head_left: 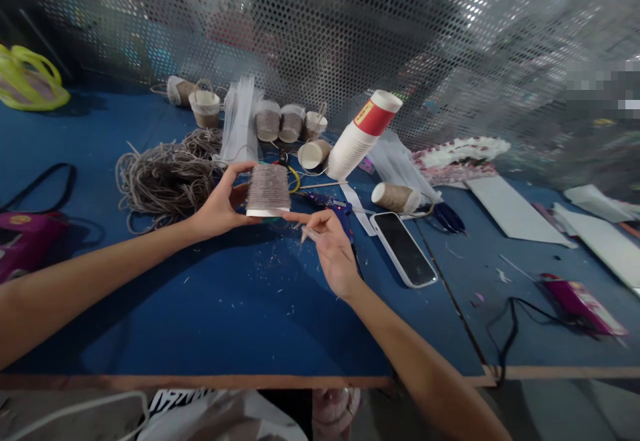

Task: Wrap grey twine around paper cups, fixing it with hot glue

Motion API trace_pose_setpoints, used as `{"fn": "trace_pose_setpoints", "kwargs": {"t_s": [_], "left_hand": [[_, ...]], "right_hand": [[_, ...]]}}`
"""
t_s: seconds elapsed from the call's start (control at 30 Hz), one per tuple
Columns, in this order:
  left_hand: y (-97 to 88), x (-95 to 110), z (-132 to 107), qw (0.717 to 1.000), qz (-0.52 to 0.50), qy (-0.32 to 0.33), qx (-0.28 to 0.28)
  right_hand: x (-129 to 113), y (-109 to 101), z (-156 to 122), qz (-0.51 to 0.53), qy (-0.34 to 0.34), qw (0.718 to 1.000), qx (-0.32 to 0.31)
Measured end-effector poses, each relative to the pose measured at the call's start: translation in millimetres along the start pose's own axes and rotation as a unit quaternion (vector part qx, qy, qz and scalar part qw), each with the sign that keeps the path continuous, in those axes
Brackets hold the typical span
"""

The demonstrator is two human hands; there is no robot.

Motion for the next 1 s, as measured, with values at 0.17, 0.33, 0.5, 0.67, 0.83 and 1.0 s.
{"fn": "trace_pose_setpoints", "kwargs": {"t_s": [0.17,0.33,0.5,0.67,0.83,1.0], "left_hand": [[-3.1,0,0,0.999,-0.021,0.002,0.025],[-5.4,-2,0,0.998,-0.049,-0.003,0.028],[-0.7,2,1,0.997,-0.075,0.005,0.002],[10.8,8,-3,0.995,-0.087,-0.006,-0.045],[18.9,17,-5,0.995,-0.057,0.001,-0.082],[19.8,24,-9,0.995,-0.002,0.077,-0.063]], "right_hand": [[2,-20,8,0.008,0.025,0.993,0.112],[15,-45,8,-0.034,0.072,0.975,0.209],[-4,-37,7,-0.179,-0.09,0.964,0.177],[-13,1,6,-0.277,-0.178,0.944,0.002],[-5,-2,9,-0.29,-0.177,0.94,0.02],[-6,-6,6,-0.375,-0.203,0.902,0.061]]}}
Point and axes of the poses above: each hand's wrist, its own z-axis towards the middle knuckle, its own y-axis out of the palm, x = y × z, the point moved 6 cm from there along z, towards the middle knuckle, and after that the axes turned 1 degree about z, right-handed, at the moved point
